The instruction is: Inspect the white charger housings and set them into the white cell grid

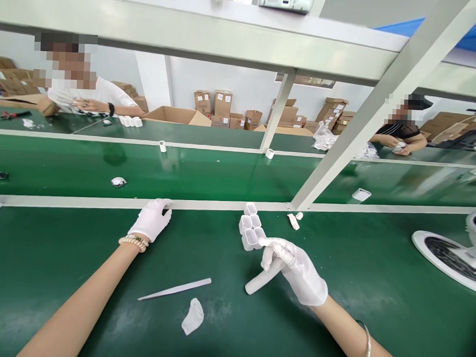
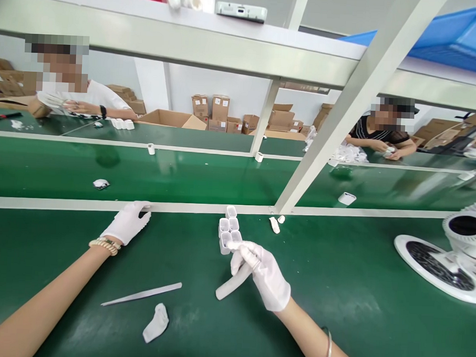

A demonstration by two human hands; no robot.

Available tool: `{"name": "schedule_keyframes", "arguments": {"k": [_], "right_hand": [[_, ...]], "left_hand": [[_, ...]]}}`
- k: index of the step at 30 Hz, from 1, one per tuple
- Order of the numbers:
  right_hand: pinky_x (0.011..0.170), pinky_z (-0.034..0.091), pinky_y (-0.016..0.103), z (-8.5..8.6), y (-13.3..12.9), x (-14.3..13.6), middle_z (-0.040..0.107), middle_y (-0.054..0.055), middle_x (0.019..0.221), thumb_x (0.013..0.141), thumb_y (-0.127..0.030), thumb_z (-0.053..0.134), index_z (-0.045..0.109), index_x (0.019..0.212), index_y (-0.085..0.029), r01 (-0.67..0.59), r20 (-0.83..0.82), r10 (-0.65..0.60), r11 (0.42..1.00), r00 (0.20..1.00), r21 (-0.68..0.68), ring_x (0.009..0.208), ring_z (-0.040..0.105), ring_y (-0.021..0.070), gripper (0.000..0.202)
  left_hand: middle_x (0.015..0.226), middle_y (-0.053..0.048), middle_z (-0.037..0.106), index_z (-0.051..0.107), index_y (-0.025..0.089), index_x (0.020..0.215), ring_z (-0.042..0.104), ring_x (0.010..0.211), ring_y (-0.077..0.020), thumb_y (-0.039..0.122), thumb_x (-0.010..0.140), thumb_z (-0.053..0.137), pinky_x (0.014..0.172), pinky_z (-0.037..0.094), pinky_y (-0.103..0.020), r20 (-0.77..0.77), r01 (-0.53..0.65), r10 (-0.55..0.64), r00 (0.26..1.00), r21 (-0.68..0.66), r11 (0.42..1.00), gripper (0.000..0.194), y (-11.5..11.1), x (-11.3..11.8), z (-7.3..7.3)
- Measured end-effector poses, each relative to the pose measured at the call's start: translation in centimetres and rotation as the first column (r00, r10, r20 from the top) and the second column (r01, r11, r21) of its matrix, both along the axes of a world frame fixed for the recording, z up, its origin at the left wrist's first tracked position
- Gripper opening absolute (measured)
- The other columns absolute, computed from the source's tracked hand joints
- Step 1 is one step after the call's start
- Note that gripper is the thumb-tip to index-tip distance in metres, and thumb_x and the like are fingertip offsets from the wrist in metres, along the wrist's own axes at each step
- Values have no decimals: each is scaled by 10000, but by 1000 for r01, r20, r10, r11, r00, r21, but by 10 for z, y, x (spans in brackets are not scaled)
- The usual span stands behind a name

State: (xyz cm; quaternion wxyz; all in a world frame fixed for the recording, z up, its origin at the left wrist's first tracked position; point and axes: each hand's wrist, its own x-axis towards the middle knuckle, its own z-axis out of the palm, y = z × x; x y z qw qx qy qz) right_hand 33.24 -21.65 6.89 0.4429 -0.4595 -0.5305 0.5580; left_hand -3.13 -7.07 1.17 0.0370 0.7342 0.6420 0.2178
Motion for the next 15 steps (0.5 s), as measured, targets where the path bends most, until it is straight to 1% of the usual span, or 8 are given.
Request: {"name": "schedule_keyframes", "arguments": {"k": [2,4,5,7,9,11,13,15], "right_hand": [[933,494,507,1,-2,3,724,59,663,999,-615,453,666,821,-219,-106,137,102,994,985,16,818,723,288,484],[945,503,518,-3,-5,4,719,56,723,1014,-617,410,677,1003,-199,-166,236,156,986,959,21,826,764,299,495],[915,524,501,-6,-6,4,711,56,754,1016,-611,406,668,1080,-191,-181,293,164,983,942,33,815,774,297,499],[768,572,431,-14,-7,1,706,73,844,1019,-583,403,644,1180,-180,-219,438,172,974,883,61,743,777,273,496],[665,573,396,-18,-7,-5,711,113,943,1020,-515,409,640,1220,-159,-311,615,168,941,770,132,662,748,236,470],[693,573,433,-17,-6,-12,710,143,996,996,-420,451,660,1211,-132,-467,782,146,861,606,202,688,721,246,416],[803,564,481,-13,-6,-17,723,156,993,946,-353,536,690,1173,-111,-606,889,112,769,444,206,837,712,301,366],[884,554,493,-11,-5,-20,733,186,1099,903,-368,615,696,1202,-98,-662,939,104,734,329,151,1027,687,358,411]], "left_hand": [[1138,-121,753,692,165,1179,689,1124,-292,255,849,497,1033,537,-411,7,3,-3,1000,2,1000,394,0,0,0],[1130,-126,754,692,160,1178,694,1114,-292,255,850,494,1036,534,-412,13,6,-6,1000,-1,1000,395,0,0,-1],[1130,-128,754,692,158,1180,696,1109,-293,255,850,493,1037,532,-414,17,7,-7,1000,-1,1000,397,0,0,-1],[1130,-126,756,690,163,1184,698,1103,-290,249,845,496,1038,529,-416,25,8,-8,1000,3,1000,400,0,1,-1],[1122,-115,760,689,174,1187,699,1100,-283,243,839,504,1042,526,-410,33,8,-8,999,6,1000,401,-1,1,-1],[1118,-110,761,687,177,1189,695,1110,-279,242,840,504,1051,519,-405,33,7,-7,999,2,1000,400,-1,1,-1],[1123,-115,759,687,168,1185,687,1129,-282,246,849,495,1066,507,-408,29,7,-7,1000,0,1000,395,0,1,0],[1128,-127,756,688,154,1179,680,1141,-292,249,858,485,1078,497,-421,25,8,-8,1000,-1,1000,391,0,2,0]]}}
